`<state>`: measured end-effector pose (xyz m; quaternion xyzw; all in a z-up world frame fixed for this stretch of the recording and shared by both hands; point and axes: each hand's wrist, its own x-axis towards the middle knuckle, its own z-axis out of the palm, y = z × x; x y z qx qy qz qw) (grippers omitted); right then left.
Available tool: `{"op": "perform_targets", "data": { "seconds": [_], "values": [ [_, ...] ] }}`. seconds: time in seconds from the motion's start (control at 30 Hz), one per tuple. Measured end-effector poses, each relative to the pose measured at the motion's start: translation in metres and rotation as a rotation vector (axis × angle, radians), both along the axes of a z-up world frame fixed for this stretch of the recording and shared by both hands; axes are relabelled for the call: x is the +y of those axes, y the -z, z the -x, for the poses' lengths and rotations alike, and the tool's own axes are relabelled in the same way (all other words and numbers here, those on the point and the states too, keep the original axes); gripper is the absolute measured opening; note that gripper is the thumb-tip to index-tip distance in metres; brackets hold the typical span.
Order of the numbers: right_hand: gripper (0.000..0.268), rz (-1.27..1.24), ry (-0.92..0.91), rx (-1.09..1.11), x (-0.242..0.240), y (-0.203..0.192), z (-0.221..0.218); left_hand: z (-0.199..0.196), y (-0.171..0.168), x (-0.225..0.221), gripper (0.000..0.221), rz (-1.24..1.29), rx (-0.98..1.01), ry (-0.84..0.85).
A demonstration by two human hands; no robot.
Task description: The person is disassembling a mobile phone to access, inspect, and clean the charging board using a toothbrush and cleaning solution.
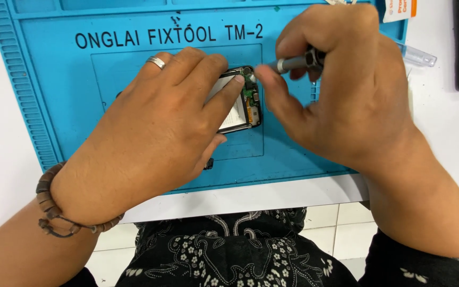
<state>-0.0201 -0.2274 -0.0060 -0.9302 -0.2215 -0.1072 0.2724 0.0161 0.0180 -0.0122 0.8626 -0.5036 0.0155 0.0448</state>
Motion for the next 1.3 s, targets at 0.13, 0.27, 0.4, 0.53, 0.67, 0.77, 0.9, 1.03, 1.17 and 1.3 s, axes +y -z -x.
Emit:
{"op": "perform_targets", "data": {
  "seconds": [0.13,0.27,0.4,0.53,0.67,0.77,0.9,1.03,1.17,1.3],
  "values": [
    [0.033,-0.13,-0.171,0.039,0.001,-0.006,-0.003,0.001,0.002,0.001,0.07,0.043,0.018,0.006],
    [0.068,-0.01,0.03,-0.195,-0.007,0.022,-0.001,0.001,0.001,0.0,0.077,0.036,-0.041,0.002],
    [0.048,-0.055,0.041,-0.064,0.0,0.007,0.0,0.002,0.002,0.001,0.072,0.036,-0.025,-0.003],
    [0.034,-0.133,-0.157,0.016,0.0,-0.003,-0.003,0.002,0.001,0.002,0.069,0.019,-0.039,0.004],
    [0.062,-0.039,-0.039,-0.204,-0.005,0.016,-0.003,0.002,-0.004,0.0,0.066,0.019,-0.064,-0.001],
    [0.044,-0.027,0.007,-0.182,-0.006,0.02,0.001,0.002,0.001,0.002,0.068,0.032,-0.047,-0.002],
    [0.028,-0.132,-0.204,-0.035,-0.001,-0.001,-0.004,0.002,0.002,0.002,0.066,0.04,-0.035,0.01],
    [0.04,-0.042,-0.145,-0.176,-0.008,0.016,-0.002,0.002,0.0,0.001,0.063,0.056,-0.041,0.011],
    [0.052,0.016,0.079,-0.209,-0.009,0.024,0.005,0.002,0.001,0.002,0.062,0.076,-0.009,0.007],
    [0.033,-0.093,-0.08,-0.079,-0.006,0.007,0.001,0.002,0.0,0.001,0.06,0.084,-0.005,0.007]
  ]
}}
